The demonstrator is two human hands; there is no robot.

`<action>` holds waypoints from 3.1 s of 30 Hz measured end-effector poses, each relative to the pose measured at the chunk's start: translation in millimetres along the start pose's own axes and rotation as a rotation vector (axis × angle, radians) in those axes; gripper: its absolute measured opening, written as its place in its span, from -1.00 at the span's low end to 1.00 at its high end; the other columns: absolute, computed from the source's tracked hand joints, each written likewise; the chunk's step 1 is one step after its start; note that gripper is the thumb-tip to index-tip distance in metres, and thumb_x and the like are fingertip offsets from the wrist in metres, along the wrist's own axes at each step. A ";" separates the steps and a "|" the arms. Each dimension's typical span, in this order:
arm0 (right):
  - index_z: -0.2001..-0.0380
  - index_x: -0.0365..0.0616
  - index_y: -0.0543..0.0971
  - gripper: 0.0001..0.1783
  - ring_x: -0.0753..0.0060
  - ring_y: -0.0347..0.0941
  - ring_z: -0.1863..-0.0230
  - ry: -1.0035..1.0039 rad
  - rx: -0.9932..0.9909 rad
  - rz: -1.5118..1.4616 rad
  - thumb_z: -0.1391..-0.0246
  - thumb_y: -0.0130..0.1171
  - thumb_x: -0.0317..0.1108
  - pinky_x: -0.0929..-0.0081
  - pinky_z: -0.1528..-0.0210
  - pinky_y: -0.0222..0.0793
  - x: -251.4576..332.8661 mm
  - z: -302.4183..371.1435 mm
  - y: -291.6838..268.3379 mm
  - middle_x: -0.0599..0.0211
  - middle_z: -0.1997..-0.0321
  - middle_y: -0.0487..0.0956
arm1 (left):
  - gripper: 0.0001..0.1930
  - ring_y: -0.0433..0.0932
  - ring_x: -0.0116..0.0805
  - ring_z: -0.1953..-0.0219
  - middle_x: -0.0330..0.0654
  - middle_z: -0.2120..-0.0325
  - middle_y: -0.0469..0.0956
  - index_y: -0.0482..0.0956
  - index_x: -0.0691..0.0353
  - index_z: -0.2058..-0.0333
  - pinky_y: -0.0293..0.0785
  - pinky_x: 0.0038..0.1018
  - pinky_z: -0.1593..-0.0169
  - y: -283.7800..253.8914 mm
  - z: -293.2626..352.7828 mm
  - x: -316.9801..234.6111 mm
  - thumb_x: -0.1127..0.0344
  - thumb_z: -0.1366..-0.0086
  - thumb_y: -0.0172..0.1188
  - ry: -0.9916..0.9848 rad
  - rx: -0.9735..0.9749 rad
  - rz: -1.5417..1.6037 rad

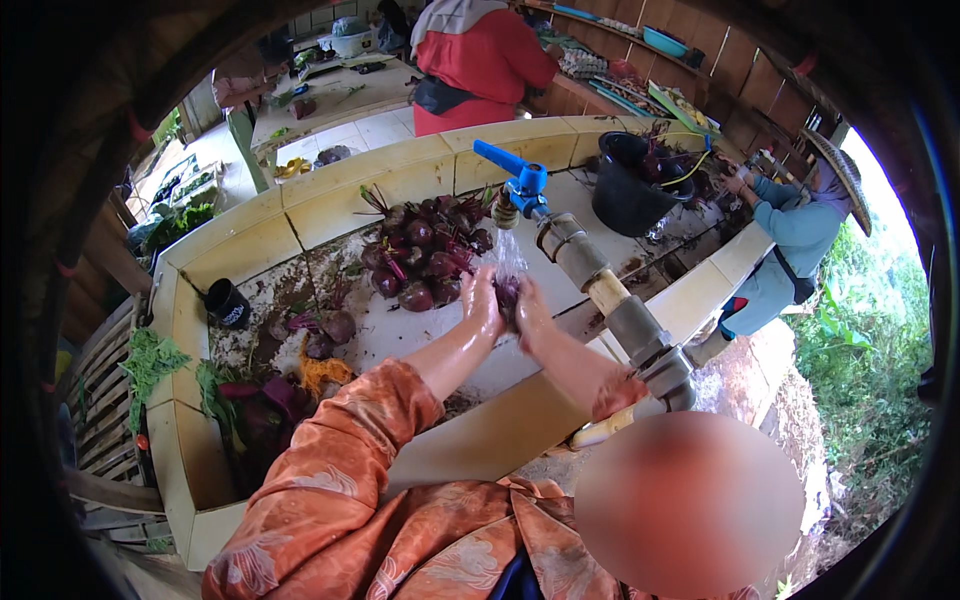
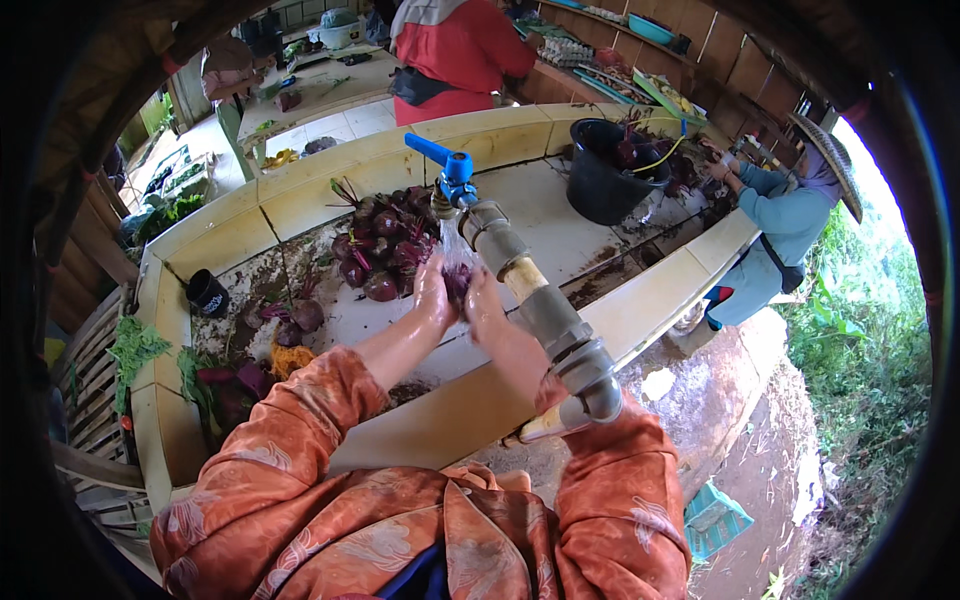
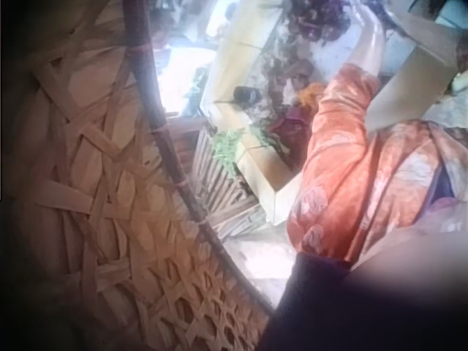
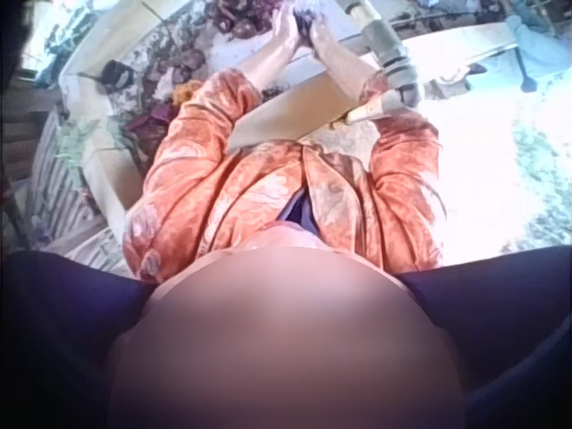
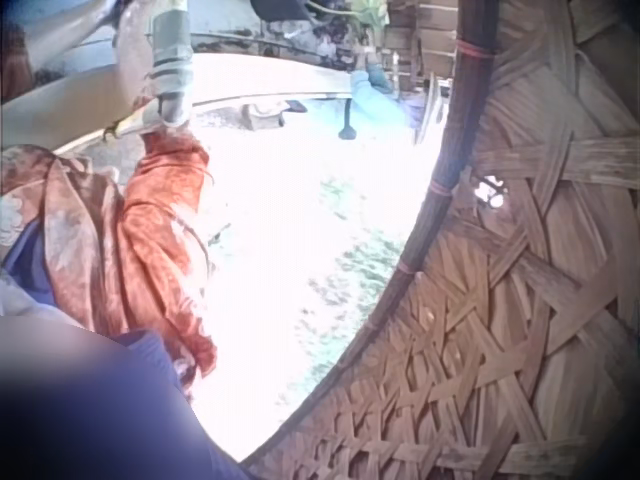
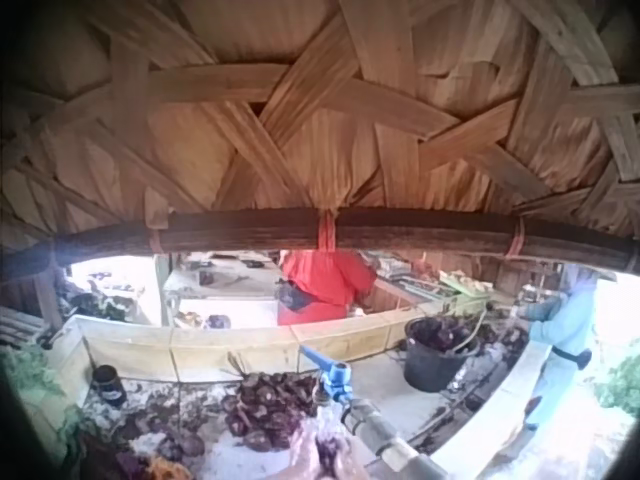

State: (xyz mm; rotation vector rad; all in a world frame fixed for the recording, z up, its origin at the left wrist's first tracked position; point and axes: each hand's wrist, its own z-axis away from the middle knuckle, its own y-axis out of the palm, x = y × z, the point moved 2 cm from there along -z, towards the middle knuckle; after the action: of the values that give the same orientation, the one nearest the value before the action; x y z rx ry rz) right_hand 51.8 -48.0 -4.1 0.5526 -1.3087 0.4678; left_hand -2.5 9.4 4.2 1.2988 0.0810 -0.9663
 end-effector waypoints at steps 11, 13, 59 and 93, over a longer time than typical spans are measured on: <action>0.04 -0.13 0.37 -0.56 0.45 0.40 0.20 0.248 0.763 0.267 -0.14 -0.14 -0.06 0.39 0.15 0.36 53.8 -57.0 -23.9 0.29 0.14 0.46 | -0.83 0.52 -0.19 0.35 -0.14 0.31 0.47 0.39 0.19 0.28 0.50 -0.13 0.27 -59.9 -4.2 -6.5 0.28 -0.16 -0.01 -0.306 -0.159 -0.503; 0.07 -0.12 0.38 -0.59 0.47 0.40 0.23 0.156 0.846 0.371 -0.13 -0.10 -0.09 0.42 0.17 0.36 46.2 -66.4 -19.7 0.31 0.16 0.47 | -0.83 0.52 -0.15 0.35 -0.11 0.32 0.47 0.38 0.20 0.28 0.50 -0.08 0.30 -70.0 -1.3 -12.9 0.27 -0.19 -0.04 -0.374 -0.196 -0.482; -0.23 -0.04 0.00 -0.25 0.22 0.38 0.33 0.019 0.701 1.044 -0.06 -0.05 0.04 0.25 0.27 0.32 20.0 -97.5 -31.7 0.12 0.30 0.46 | -0.72 0.39 -0.46 0.73 -0.27 0.68 0.42 0.45 0.14 0.40 0.24 -0.51 0.76 -23.0 -21.2 -10.5 0.06 -0.21 -0.06 -0.156 0.065 -0.548; 0.00 -0.10 0.31 -0.44 -0.12 0.45 0.24 -0.558 0.619 0.793 -0.04 -0.11 0.06 0.11 0.16 0.34 -20.8 -41.4 -7.3 -0.12 0.32 0.49 | -0.75 0.53 -0.22 0.26 -0.19 0.30 0.50 0.40 0.15 0.17 0.52 -0.19 0.22 -68.1 -35.4 31.7 0.19 -0.23 -0.03 -0.242 -0.068 -0.130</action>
State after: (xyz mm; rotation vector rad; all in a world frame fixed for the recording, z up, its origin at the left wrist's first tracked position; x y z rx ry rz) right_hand 83.7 -28.2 -32.2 0.6840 -1.9195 1.4862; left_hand -10.2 24.5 -77.1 1.1164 0.0113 -1.2155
